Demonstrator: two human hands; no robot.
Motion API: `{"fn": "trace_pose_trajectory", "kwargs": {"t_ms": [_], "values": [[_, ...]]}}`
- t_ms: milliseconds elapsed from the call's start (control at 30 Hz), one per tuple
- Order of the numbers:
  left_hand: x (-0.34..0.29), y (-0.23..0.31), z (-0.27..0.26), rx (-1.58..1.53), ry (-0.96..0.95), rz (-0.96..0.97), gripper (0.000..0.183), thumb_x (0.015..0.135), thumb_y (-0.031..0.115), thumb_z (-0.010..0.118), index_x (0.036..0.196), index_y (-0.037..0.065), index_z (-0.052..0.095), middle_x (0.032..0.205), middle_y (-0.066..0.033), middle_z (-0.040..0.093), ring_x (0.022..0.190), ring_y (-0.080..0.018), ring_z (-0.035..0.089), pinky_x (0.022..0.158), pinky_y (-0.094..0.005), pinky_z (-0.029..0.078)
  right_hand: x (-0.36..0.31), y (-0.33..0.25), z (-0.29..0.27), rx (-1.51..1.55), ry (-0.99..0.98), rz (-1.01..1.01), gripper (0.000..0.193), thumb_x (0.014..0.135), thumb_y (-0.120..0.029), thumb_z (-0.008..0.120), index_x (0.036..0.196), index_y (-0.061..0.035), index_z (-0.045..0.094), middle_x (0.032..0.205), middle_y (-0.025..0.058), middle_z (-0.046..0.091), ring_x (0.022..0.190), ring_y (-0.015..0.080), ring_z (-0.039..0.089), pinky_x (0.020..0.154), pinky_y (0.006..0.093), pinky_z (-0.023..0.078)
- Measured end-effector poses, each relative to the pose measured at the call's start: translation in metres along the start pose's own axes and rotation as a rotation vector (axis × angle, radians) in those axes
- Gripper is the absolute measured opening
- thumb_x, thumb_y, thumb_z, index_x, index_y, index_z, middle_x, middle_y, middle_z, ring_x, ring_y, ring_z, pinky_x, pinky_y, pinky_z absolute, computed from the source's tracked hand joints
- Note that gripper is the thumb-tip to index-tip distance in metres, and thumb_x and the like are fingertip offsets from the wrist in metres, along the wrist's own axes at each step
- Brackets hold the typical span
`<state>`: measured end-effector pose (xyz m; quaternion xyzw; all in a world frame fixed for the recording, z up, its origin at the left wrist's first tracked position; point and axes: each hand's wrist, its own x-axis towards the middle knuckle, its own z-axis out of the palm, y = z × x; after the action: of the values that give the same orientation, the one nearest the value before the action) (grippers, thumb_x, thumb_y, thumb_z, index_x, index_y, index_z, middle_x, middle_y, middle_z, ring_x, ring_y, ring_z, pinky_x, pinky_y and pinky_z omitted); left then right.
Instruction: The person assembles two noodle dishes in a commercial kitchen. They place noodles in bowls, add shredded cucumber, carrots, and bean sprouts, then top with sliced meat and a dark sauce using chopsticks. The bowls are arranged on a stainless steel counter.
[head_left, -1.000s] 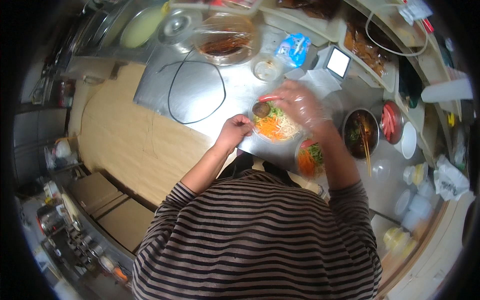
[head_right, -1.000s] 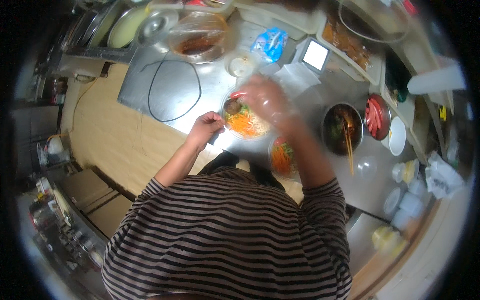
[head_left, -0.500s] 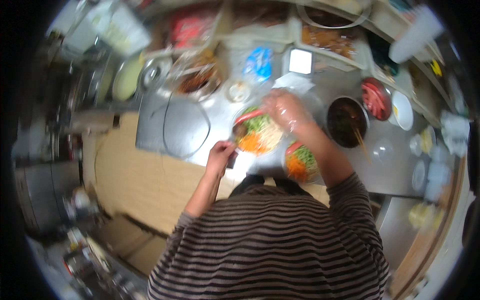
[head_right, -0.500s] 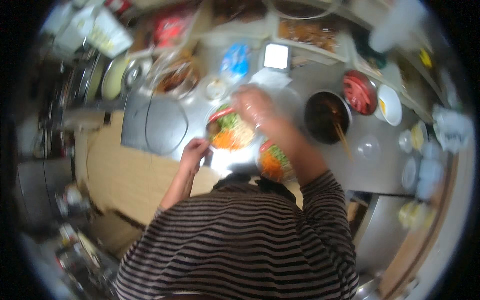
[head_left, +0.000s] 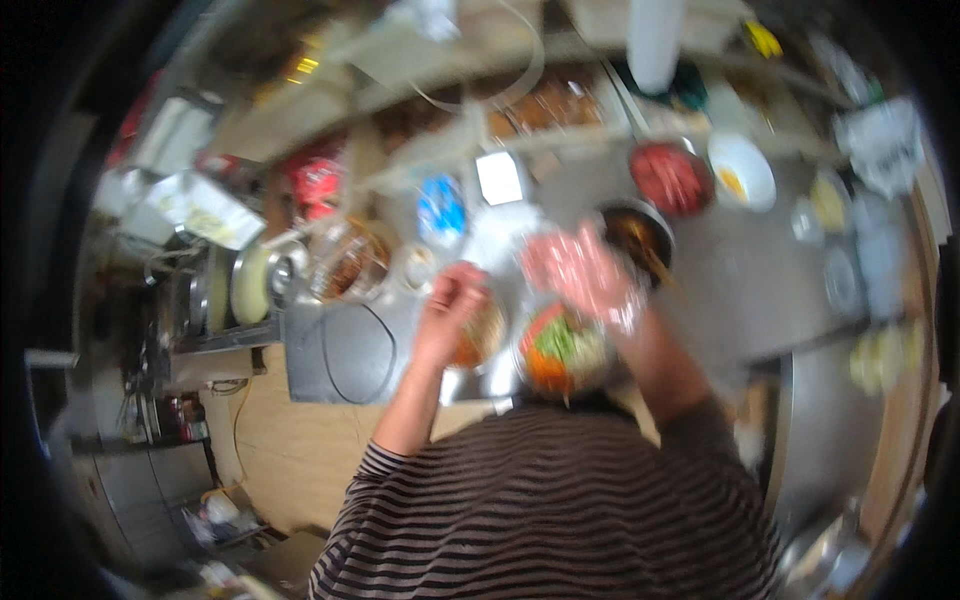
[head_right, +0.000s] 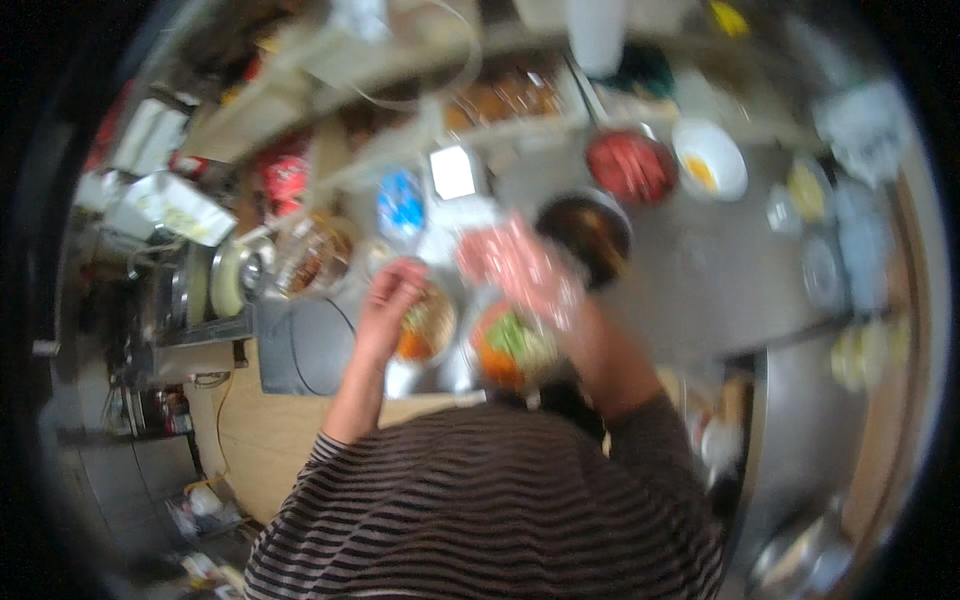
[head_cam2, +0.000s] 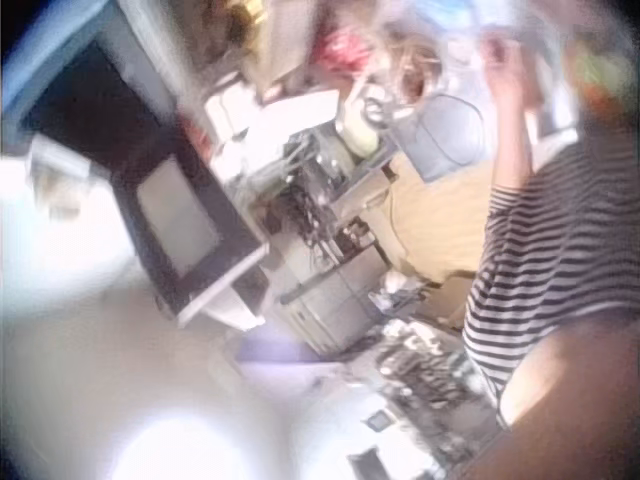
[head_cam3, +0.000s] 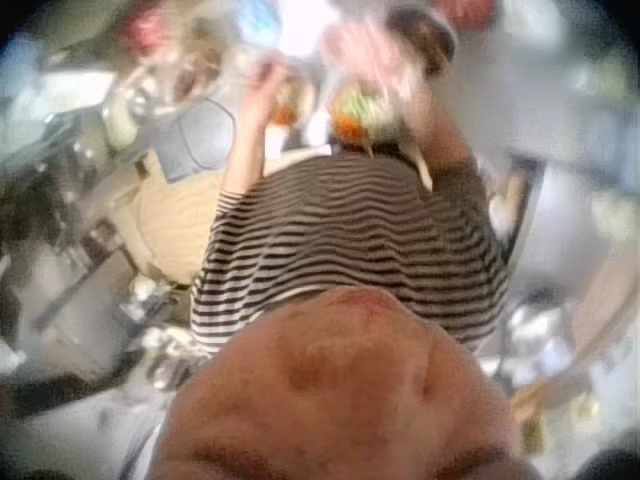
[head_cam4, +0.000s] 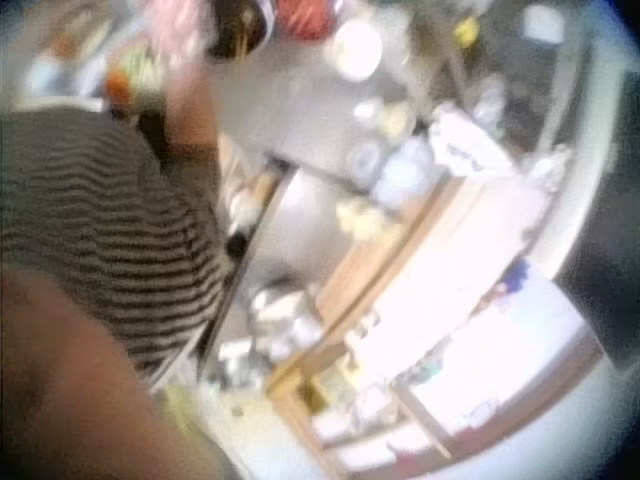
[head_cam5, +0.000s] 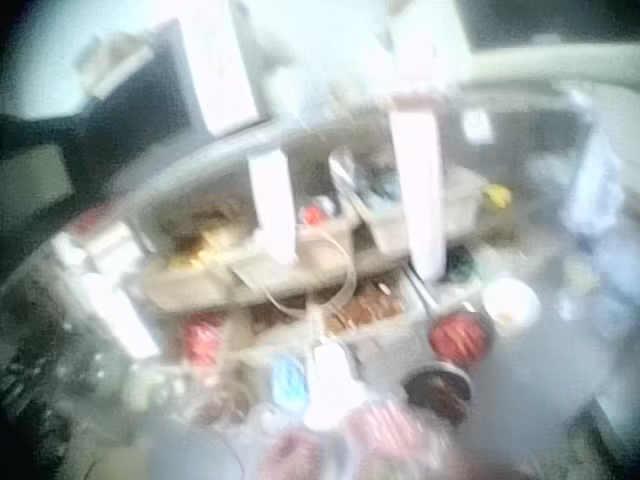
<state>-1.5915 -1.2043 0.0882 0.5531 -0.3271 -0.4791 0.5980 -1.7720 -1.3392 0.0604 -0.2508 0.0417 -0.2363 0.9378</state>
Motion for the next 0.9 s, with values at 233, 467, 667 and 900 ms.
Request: {"fn": "trace_pose_trajectory", "kwargs": {"t_ms": [233,467,667,900], "values": [[0.042,0.003,0.041,-0.031,-0.170,-0.063,0.005,0.083,0.003,0.054,0.087,0.002,0.056,0.072,-0.0003,0.057,0.063,-0.0071,0.054,0.057,-0.0215,0.046,-0.014,-0.014,0.022,-0.074,-0.108,0.106,0.064,0.086,-0.051,0.036,0.117,0.0050,0.041,0.115,0.0193,0.050,0.106,0.0316,0.049,0.093,0.0411,0.037],[0.052,-0.001,0.047,-0.234,0.006,-0.062,0.003,0.079,0.003,0.058,0.082,0.004,0.056,0.071,-0.0022,0.056,0.057,-0.0120,0.053,0.055,-0.0244,0.045,-0.030,-0.032,0.023,-0.100,0.014,0.125,0.059,0.086,-0.039,0.045,0.123,0.0060,0.036,0.125,0.0201,0.040,0.116,0.0311,0.040,0.093,0.0400,0.035],[0.060,0.023,0.045,-0.359,0.004,-0.022,0.005,0.079,0.004,0.058,0.083,0.004,0.056,0.070,-0.0039,0.056,0.056,-0.0142,0.053,0.056,-0.0266,0.046,-0.069,-0.057,0.026,-0.151,0.123,-0.095,0.032,0.087,-0.013,0.045,0.111,0.0082,0.048,0.122,0.0245,0.043,0.113,0.0343,0.043,0.093,0.0448,0.036],[0.054,0.037,0.070,-0.122,-0.031,0.124,0.007,0.079,0.001,0.055,0.086,0.004,0.054,0.071,-0.0040,0.055,0.058,-0.0128,0.053,0.057,-0.0296,0.049,-0.115,-0.088,-0.008,-0.125,0.032,-0.180,0.064,0.086,-0.040,0.045,0.127,0.0059,0.029,0.124,0.0196,0.043,0.115,0.0273,0.042,0.097,0.0390,0.032]]}}
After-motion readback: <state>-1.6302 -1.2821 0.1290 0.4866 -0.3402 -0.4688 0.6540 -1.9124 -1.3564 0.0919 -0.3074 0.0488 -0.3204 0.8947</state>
